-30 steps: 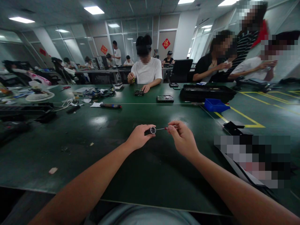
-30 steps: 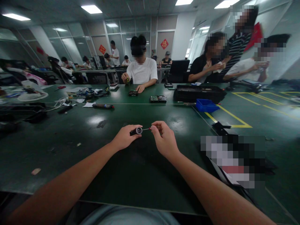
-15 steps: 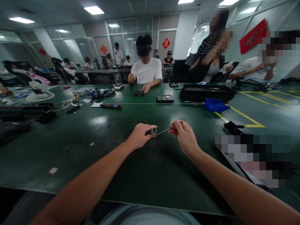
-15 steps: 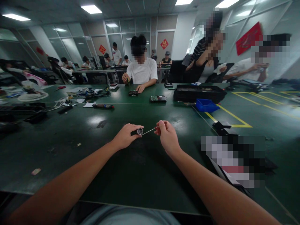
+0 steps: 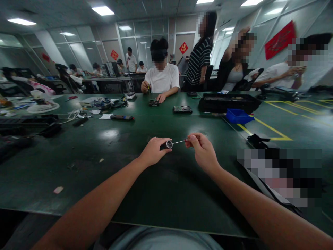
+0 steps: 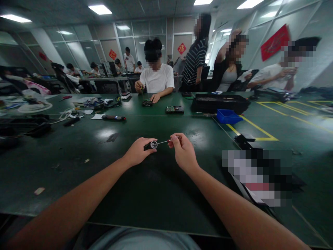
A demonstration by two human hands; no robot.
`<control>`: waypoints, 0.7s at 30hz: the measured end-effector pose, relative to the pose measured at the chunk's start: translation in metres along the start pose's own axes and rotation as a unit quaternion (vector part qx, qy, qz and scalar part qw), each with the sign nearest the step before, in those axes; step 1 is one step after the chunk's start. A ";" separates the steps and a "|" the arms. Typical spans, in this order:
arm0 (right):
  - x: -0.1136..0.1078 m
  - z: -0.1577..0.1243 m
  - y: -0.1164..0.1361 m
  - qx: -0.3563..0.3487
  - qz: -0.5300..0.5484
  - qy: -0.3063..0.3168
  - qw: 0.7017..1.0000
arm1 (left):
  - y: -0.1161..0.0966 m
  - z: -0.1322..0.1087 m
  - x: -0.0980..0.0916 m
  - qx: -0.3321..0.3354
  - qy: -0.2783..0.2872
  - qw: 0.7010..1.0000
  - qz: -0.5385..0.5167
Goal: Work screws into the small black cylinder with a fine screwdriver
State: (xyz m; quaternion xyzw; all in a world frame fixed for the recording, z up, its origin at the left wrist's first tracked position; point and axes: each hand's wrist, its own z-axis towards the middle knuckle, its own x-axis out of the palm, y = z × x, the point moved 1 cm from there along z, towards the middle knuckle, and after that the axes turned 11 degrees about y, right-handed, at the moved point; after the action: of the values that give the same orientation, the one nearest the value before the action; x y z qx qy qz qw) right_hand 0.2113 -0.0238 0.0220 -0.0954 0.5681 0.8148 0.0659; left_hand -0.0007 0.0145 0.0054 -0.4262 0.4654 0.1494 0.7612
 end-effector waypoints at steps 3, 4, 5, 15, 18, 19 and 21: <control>0.001 0.001 -0.002 0.006 0.005 0.002 1.000 | 0.002 0.001 0.001 0.010 0.000 1.000 0.005; 0.001 0.001 -0.003 0.009 0.006 -0.002 1.000 | 0.002 0.001 0.000 0.014 0.000 1.000 0.005; 0.001 0.001 -0.004 0.012 0.007 -0.008 1.000 | 0.002 0.001 0.000 0.018 0.001 1.000 0.006; 0.002 0.003 -0.011 0.020 0.041 -0.011 0.999 | 0.002 0.000 0.000 0.021 0.004 1.000 0.004; 0.001 0.002 -0.006 0.025 0.008 -0.009 1.000 | 0.004 0.000 0.001 0.023 0.006 1.000 0.006; 0.000 0.001 -0.003 0.026 -0.013 -0.010 1.000 | 0.004 0.000 0.001 0.022 0.006 1.000 0.006; -0.003 0.000 0.004 0.036 -0.087 0.002 0.996 | 0.004 -0.001 0.001 0.020 0.003 1.000 0.006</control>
State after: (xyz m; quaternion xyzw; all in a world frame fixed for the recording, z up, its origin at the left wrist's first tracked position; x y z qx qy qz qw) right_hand 0.2133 -0.0252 0.0260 -0.1434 0.5868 0.7847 0.1391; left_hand -0.0032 0.0163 0.0023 -0.4086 0.4729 0.1429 0.7675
